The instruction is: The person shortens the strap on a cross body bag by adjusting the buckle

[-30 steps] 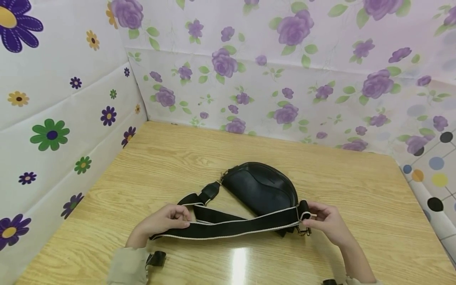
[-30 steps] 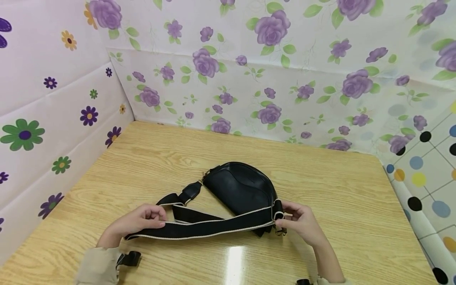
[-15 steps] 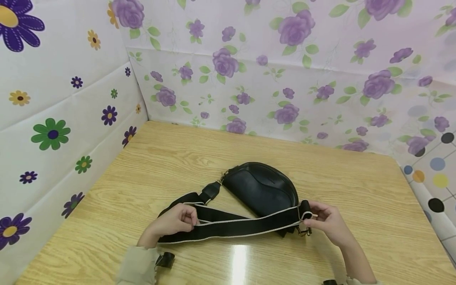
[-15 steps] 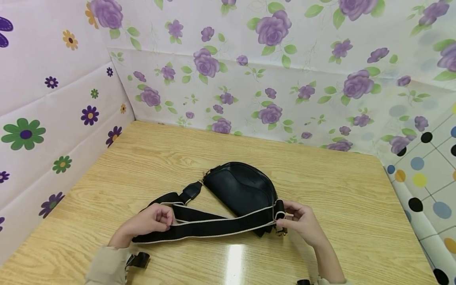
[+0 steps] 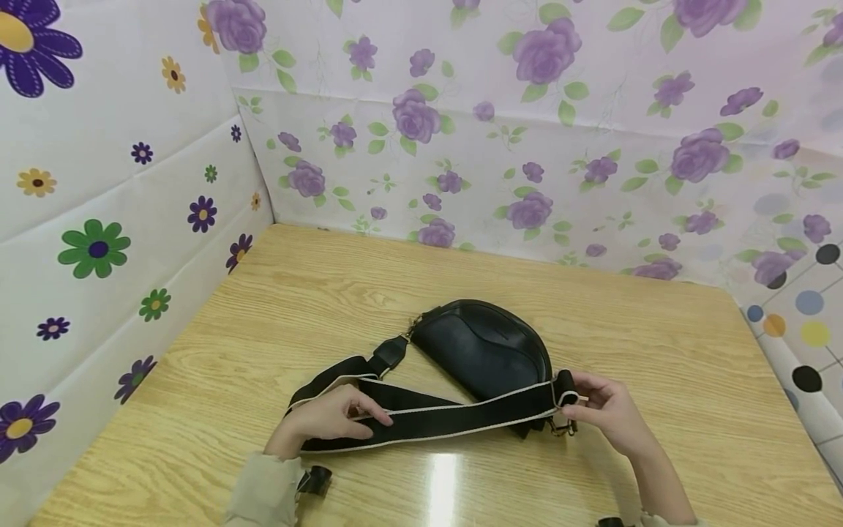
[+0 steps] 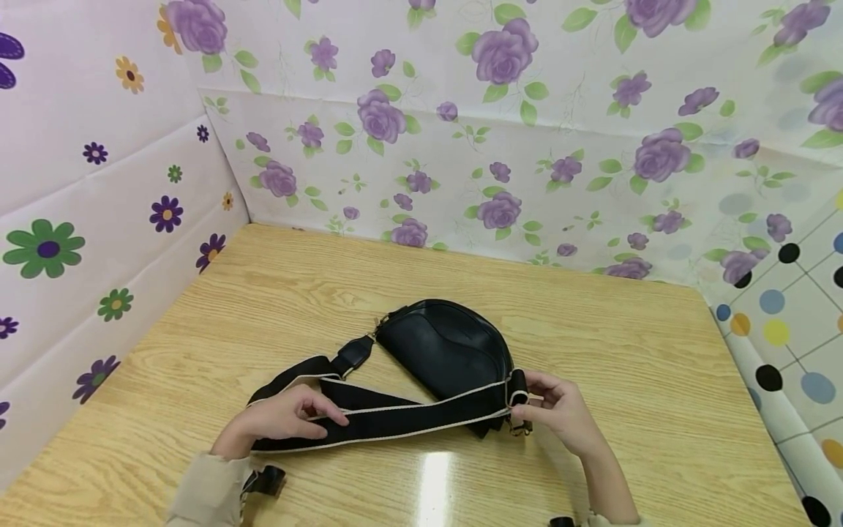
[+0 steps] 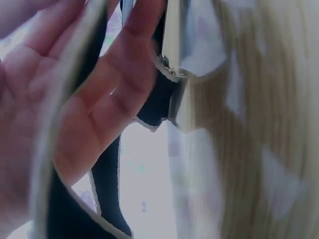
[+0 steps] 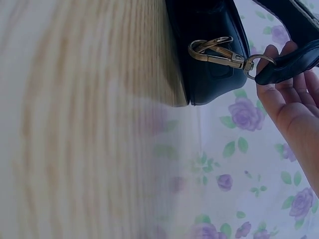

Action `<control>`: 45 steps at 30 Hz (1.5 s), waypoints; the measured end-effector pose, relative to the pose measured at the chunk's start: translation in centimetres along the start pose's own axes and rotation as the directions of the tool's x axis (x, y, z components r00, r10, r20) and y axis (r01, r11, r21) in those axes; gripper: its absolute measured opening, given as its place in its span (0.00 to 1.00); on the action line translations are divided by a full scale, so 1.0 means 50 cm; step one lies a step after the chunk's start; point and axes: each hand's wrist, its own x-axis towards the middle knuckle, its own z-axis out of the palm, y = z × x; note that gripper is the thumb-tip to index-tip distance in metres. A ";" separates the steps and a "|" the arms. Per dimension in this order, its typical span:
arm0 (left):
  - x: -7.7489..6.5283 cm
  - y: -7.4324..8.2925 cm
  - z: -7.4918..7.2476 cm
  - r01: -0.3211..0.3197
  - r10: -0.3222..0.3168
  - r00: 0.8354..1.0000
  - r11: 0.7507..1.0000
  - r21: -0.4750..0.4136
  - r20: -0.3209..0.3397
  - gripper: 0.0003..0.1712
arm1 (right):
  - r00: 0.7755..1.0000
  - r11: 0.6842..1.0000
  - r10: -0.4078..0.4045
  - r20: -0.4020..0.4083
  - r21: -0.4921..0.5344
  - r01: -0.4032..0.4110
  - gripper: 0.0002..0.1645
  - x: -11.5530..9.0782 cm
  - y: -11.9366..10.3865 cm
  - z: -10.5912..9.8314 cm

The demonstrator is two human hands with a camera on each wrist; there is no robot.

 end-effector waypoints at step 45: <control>-0.027 -0.027 -0.009 -0.080 0.046 0.978 0.983 -0.162 -0.205 0.12 | 0.998 1.000 0.006 0.055 -0.027 -0.005 0.26 -0.003 -0.002 -0.007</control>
